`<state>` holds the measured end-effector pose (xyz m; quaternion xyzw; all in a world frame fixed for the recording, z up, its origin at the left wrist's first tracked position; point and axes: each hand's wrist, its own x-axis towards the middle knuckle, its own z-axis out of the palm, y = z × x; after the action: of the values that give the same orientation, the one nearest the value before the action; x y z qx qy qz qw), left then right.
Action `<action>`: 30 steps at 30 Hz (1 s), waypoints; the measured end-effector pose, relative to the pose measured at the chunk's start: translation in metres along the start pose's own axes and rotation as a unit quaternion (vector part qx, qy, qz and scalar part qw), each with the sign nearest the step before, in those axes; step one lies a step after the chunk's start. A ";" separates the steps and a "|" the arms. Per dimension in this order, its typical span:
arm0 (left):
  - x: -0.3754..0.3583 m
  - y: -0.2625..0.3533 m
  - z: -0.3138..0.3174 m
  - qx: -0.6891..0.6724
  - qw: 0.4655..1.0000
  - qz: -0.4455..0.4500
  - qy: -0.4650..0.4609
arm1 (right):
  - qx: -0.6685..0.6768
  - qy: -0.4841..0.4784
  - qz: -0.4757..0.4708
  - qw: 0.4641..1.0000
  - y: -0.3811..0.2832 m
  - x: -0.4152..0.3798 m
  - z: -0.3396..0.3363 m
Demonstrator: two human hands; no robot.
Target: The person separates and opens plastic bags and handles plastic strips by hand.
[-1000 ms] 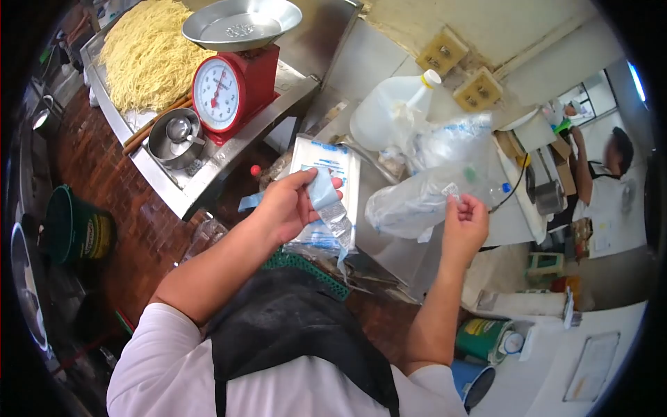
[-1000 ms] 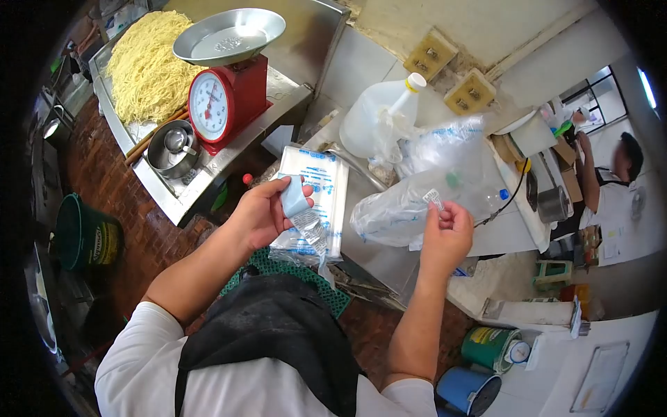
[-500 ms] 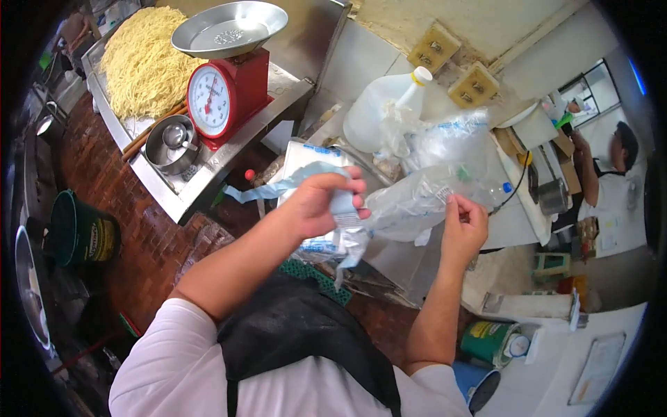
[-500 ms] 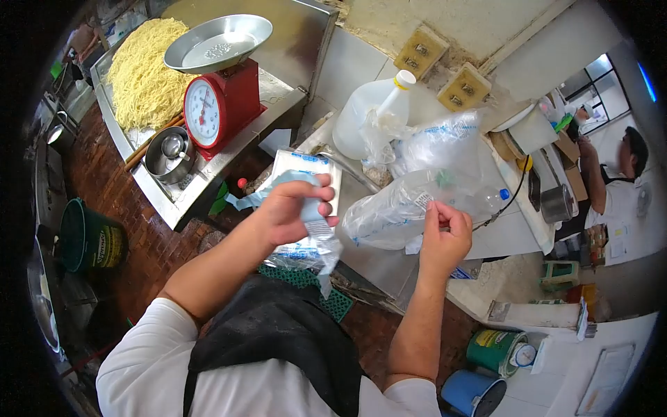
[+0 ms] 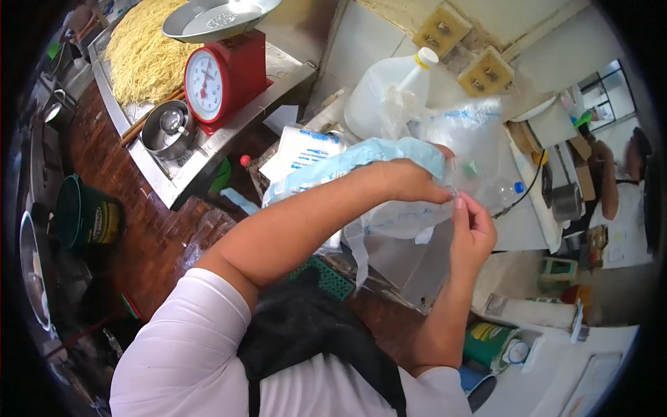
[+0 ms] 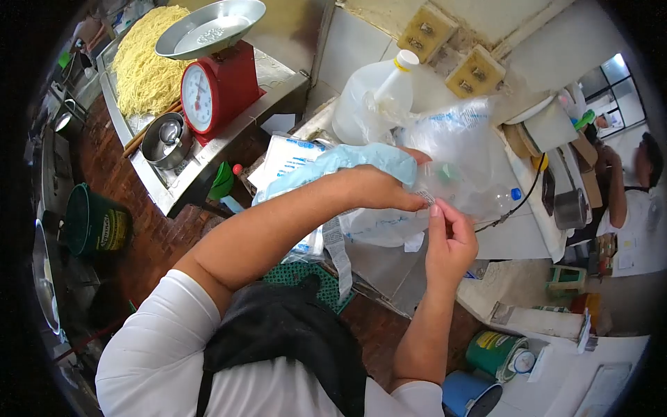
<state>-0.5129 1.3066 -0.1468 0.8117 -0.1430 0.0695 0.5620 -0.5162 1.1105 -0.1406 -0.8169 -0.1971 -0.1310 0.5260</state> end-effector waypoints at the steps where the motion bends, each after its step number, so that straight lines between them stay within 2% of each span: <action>1: 0.001 0.000 0.001 0.010 1.000 0.004 0.015 | -0.026 0.005 -0.020 0.999 0.003 0.002 -0.001; 4: 0.001 -0.001 0.003 0.041 0.998 0.009 0.039 | -0.036 0.107 -0.007 0.994 0.005 0.008 0.000; 7: 0.003 0.005 -0.007 0.088 0.996 0.001 0.017 | -0.080 0.101 -0.084 0.988 -0.004 0.016 -0.003; 10: 0.005 0.003 -0.008 0.057 0.998 -0.019 0.004 | -0.118 0.055 -0.078 0.988 -0.003 0.020 -0.002; 13: 0.004 -0.004 -0.010 0.031 0.999 -0.029 -0.008 | 0.005 0.057 -0.004 0.998 0.012 0.019 -0.005; 17: -0.010 -0.006 -0.016 -0.025 0.998 -0.055 0.002 | 0.038 0.093 0.006 0.995 0.016 0.001 -0.006; 20: -0.015 -0.017 -0.021 -0.099 0.993 -0.062 -0.036 | 0.033 0.100 -0.020 0.994 0.009 -0.014 -0.002; 21: -0.022 -0.006 -0.027 -0.120 0.987 -0.097 -0.032 | 0.036 0.103 -0.035 0.993 0.007 -0.016 0.000; 24: -0.033 -0.016 -0.032 -0.089 0.993 -0.063 0.033 | 0.039 0.137 -0.093 0.985 -0.011 -0.020 0.004; 25: -0.043 -0.012 -0.040 -0.124 0.986 -0.100 0.052 | 0.039 0.152 -0.113 0.981 -0.016 -0.022 0.005; 28: -0.101 0.016 -0.083 -0.188 0.954 -0.214 0.091 | 0.107 0.053 -0.114 0.986 -0.028 -0.048 0.009; 29: -0.126 0.011 -0.095 -0.238 0.950 -0.169 0.112 | 0.096 0.027 -0.110 0.989 -0.031 -0.061 0.018; 30: -0.155 0.013 -0.113 -0.250 0.943 -0.186 0.119 | 0.051 -0.056 -0.111 0.991 -0.040 -0.074 0.028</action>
<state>-0.6585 1.4315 -0.1365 0.6427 0.0653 0.0216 0.7630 -0.6000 1.1372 -0.1506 -0.7679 -0.3221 -0.1328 0.5375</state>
